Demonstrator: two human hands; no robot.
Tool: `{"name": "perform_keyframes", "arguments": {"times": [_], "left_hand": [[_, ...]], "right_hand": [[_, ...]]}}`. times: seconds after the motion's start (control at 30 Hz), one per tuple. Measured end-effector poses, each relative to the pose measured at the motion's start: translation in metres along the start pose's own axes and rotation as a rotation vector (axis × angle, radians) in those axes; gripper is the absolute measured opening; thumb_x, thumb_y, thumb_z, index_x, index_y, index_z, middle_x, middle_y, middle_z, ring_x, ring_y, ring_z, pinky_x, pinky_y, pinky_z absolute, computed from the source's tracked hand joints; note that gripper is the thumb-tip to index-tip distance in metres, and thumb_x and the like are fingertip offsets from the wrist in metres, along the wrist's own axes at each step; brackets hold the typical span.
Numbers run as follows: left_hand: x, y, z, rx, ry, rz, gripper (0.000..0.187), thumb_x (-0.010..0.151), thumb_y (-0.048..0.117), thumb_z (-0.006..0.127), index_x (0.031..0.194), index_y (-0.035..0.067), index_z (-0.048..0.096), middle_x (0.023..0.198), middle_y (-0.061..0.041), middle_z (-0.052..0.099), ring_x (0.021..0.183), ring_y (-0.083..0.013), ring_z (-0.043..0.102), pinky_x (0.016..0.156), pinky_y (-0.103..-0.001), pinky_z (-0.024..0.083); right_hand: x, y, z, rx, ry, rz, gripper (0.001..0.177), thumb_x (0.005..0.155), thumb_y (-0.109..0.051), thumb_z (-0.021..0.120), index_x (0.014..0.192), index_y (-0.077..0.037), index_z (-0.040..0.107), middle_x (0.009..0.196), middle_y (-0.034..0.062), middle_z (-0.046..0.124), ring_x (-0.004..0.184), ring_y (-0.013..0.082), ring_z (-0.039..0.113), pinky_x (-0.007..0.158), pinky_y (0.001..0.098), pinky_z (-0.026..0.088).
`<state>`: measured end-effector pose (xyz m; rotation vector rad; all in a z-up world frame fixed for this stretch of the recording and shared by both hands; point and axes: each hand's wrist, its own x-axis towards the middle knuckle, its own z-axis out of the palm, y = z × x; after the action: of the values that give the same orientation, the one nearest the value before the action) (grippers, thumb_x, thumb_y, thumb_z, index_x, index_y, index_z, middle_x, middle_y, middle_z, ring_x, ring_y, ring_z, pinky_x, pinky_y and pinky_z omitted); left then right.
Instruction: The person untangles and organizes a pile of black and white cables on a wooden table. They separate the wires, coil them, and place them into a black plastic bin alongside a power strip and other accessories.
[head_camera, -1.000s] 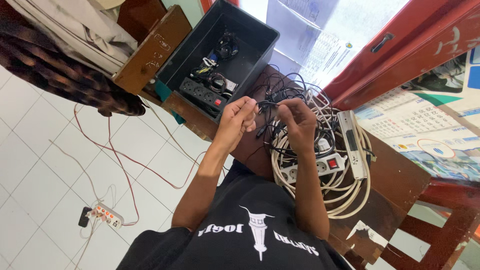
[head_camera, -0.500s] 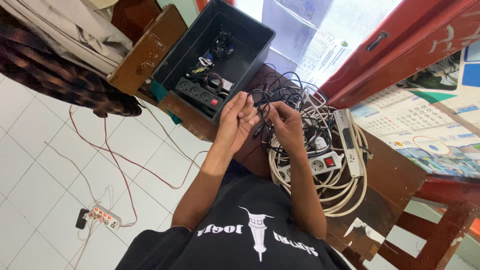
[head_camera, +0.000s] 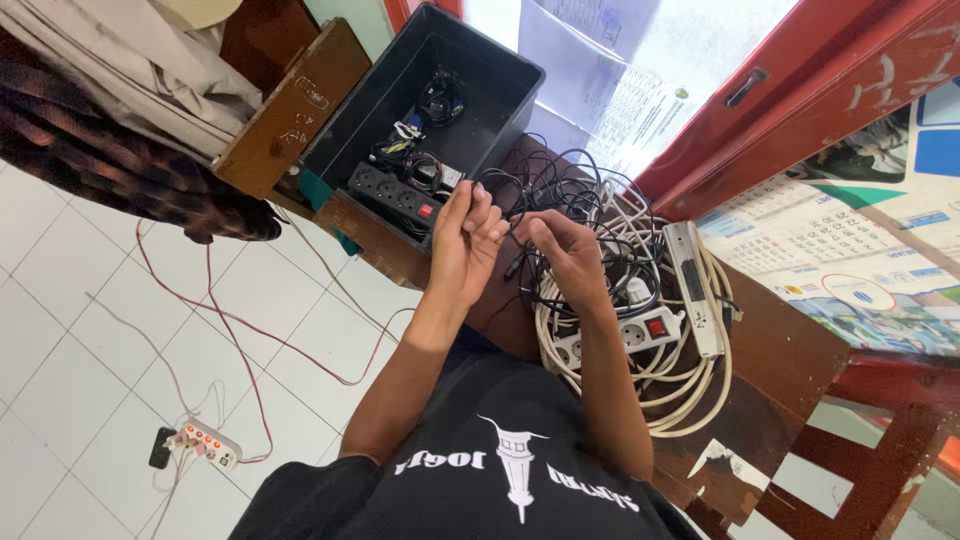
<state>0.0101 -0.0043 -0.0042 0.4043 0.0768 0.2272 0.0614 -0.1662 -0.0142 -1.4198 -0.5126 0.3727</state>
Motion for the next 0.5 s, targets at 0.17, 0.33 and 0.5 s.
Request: {"name": "perform_keyframes", "arguments": {"times": [0.17,0.33,0.5], "left_hand": [[0.0,-0.007,0.003,0.079,-0.01,0.004,0.027,0.113,0.028,0.047,0.101,0.005,0.054,0.073,0.004,0.031,0.065,-0.008,0.035,0.069,-0.026,0.044],[-0.004,-0.016,0.004,0.193,0.014,-0.016,0.026,0.112,0.027,0.048,0.099,0.005,0.054,0.074,0.003,0.036,0.068,-0.0089,0.043,0.072,-0.025,0.047],[-0.006,-0.021,0.0,0.255,-0.016,-0.007,0.024,0.113,0.025,0.05,0.099,0.006,0.054,0.073,0.004,0.039,0.067,-0.008,0.047,0.07,-0.023,0.047]], "right_hand": [[0.001,-0.003,0.01,0.127,0.082,0.066,0.023,0.102,-0.017,0.064,0.113,0.002,0.073,0.095,0.0045,0.074,0.089,0.0102,0.069,0.087,0.0267,0.054],[0.002,-0.007,0.014,0.214,0.219,0.098,0.018,0.098,-0.01,0.07,0.111,0.002,0.072,0.099,0.0072,0.074,0.088,0.0112,0.068,0.089,0.0279,0.054],[0.006,-0.009,0.012,0.28,0.216,0.116,0.018,0.092,-0.006,0.071,0.109,-0.001,0.068,0.105,0.0083,0.074,0.095,0.0107,0.068,0.092,0.028,0.054]]}}
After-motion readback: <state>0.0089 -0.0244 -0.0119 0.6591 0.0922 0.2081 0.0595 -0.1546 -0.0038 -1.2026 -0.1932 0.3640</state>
